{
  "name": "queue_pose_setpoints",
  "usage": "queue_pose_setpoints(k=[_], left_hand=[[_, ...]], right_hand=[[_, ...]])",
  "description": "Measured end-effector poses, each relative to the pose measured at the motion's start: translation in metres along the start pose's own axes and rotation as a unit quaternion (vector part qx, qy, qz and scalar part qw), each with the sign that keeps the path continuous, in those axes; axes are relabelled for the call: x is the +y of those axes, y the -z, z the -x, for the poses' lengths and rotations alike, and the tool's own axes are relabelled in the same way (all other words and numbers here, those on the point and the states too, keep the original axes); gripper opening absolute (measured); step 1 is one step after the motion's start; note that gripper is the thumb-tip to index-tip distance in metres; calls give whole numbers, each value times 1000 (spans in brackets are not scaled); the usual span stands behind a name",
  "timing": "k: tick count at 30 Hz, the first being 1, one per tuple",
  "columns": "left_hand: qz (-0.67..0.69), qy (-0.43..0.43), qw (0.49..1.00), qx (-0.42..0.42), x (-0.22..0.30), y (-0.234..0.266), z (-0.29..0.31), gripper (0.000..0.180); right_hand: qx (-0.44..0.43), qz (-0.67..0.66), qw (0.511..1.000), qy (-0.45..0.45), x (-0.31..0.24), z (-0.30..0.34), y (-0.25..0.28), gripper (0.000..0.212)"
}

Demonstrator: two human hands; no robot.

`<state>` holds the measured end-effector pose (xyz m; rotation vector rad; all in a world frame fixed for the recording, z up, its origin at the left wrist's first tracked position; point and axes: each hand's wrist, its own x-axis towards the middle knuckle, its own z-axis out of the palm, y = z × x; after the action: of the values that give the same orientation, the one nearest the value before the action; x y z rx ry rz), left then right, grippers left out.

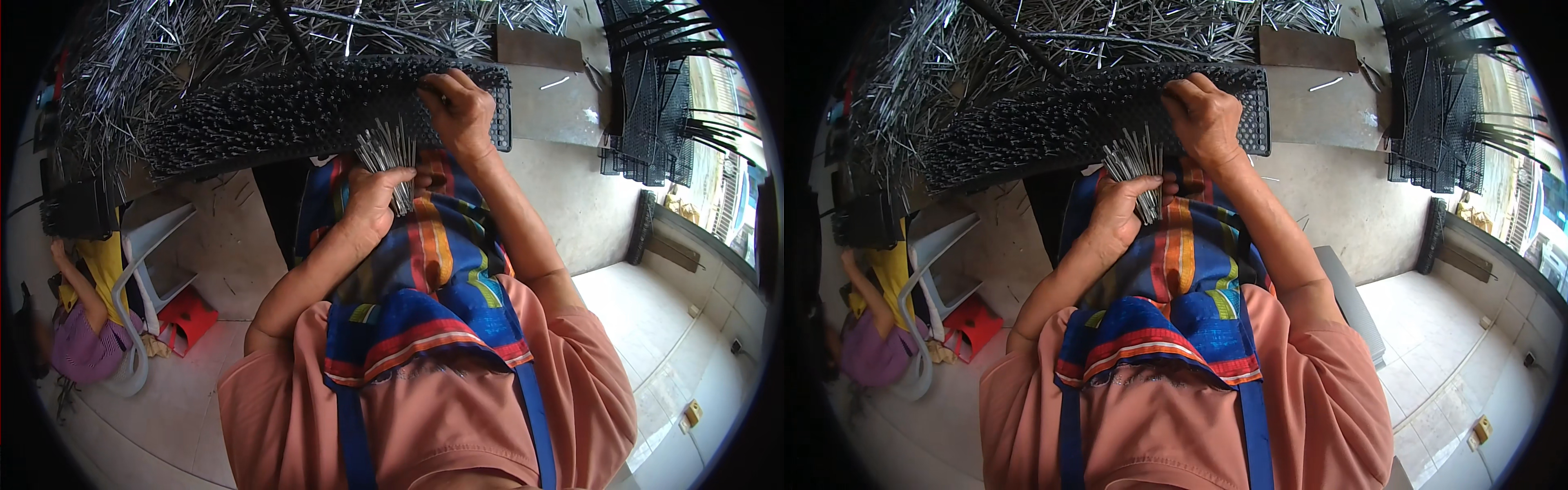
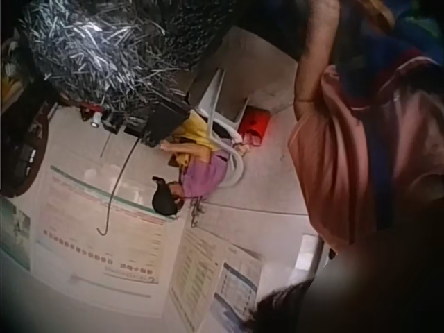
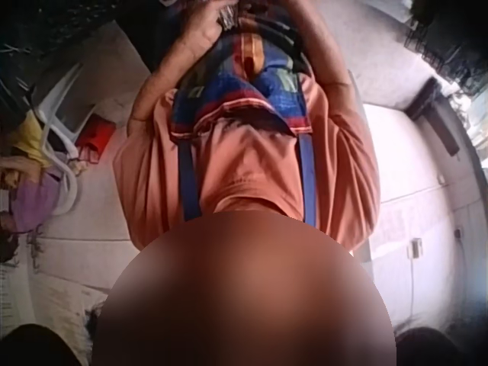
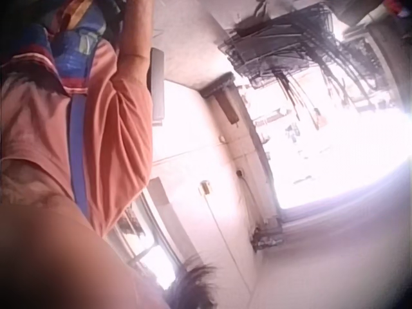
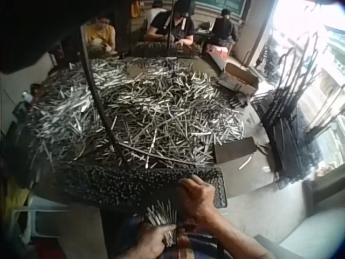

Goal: Assembling or sorting thin metal wires into bundles or through a mesh at a workbench.

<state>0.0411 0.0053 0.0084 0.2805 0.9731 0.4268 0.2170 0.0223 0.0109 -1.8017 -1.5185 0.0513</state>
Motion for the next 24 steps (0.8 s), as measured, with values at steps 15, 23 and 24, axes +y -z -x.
queue_pose_setpoints(k=[15, 23, 24], left_hand=[[45, -93, 994, -20, 3, -7, -2, 26], [-69, -12, 998, 6, -16, 11, 3, 23], [-69, -14, 998, 7, -19, 14, 4, 23]], right_hand=[[-189, -365, 812, -415, -15, 24, 35, 7], [144, -315, 922, -172, 21, 8, 26, 4], [134, -305, 934, -127, 22, 7, 22, 5]])
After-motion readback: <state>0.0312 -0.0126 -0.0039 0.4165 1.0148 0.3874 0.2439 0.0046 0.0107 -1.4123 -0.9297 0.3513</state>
